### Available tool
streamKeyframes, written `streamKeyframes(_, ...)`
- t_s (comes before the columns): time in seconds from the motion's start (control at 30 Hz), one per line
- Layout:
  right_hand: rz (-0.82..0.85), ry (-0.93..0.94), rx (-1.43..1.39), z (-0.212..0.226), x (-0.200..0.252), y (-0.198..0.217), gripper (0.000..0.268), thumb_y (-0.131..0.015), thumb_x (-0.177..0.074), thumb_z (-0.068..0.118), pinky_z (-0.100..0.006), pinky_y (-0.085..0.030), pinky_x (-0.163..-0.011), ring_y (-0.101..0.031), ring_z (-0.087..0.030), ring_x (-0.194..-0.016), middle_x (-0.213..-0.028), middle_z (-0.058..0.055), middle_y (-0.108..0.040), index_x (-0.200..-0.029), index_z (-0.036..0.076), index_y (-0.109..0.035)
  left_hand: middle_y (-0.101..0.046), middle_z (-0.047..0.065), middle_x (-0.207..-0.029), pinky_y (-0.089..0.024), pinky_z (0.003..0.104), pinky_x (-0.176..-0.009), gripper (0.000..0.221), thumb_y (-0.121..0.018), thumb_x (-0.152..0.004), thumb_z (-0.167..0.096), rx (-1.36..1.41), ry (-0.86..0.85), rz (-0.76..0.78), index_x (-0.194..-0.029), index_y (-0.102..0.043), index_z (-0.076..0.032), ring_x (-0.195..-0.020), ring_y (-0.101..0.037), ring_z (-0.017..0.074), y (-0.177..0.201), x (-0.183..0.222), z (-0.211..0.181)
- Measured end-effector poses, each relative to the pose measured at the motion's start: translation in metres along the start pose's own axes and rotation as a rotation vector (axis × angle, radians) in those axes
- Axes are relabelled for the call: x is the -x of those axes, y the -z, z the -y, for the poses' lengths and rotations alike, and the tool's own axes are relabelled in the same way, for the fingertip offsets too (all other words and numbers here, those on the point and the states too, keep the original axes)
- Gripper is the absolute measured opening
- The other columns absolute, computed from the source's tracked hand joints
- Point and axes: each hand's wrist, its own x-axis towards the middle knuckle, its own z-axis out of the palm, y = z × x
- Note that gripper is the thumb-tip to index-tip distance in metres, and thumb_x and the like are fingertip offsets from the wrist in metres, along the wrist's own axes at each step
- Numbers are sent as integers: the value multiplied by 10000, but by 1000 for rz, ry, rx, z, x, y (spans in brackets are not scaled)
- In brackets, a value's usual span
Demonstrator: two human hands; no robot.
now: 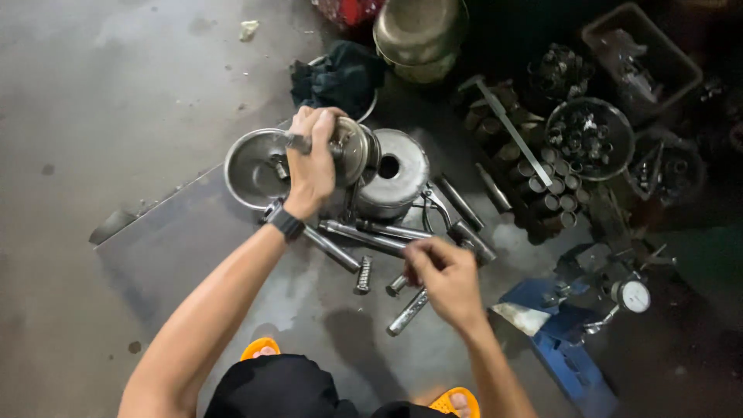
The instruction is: Assembling and measuring a motorcycle crankshaft using a hydraulic press and hand tools.
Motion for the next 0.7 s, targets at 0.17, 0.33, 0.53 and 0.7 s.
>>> streamKeyframes(0.17, -26, -137, -58, -52, 14, 24, 187, -677, -957, 139, -256, -508, -527, -625, -86, -589, -679, -37, -701, -933, -33, -745, -597, 140, -888, -415, 433, -818, 327, -501, -1053, -253, -118, -18, 78, -973, -722, -26, -905, -552, 302, -56, -5, 33)
streamKeyframes(0.33, -116, -137, -67, -54, -4, 21, 209, -684, -979, 154, -251, -495, -558, -612, -83, -621, -721, -41, -695, -998, -44, -749, -590, 146, -907, -412, 450, -802, 269, -575, -1006, -257, -239, 0, 147, -954, -743, -54, -931, -544, 330, -95, 6, 61)
streamKeyframes(0.53, -152, 165, 220, -59, -46, -22, 554, -717, -918, 128, -276, -587, -721, -696, -153, -889, -1122, -121, -691, -1420, -23, -539, -587, 134, -979, -424, 475, -829, 217, -664, -964, -292, -308, -54, 168, -960, -740, -88, -999, -543, 331, -117, 17, 63)
streamKeyframes(0.7, -177, 126, 135, -68, -51, -63, 678, -695, -903, 118, -292, -565, -662, -654, -193, -846, -1117, -148, -644, -1482, -44, -383, -580, 150, -1029, -430, 493, -835, 292, -710, -950, -363, -401, -11, 127, -1002, -664, -79, -1028, -533, 358, -133, 25, 59)
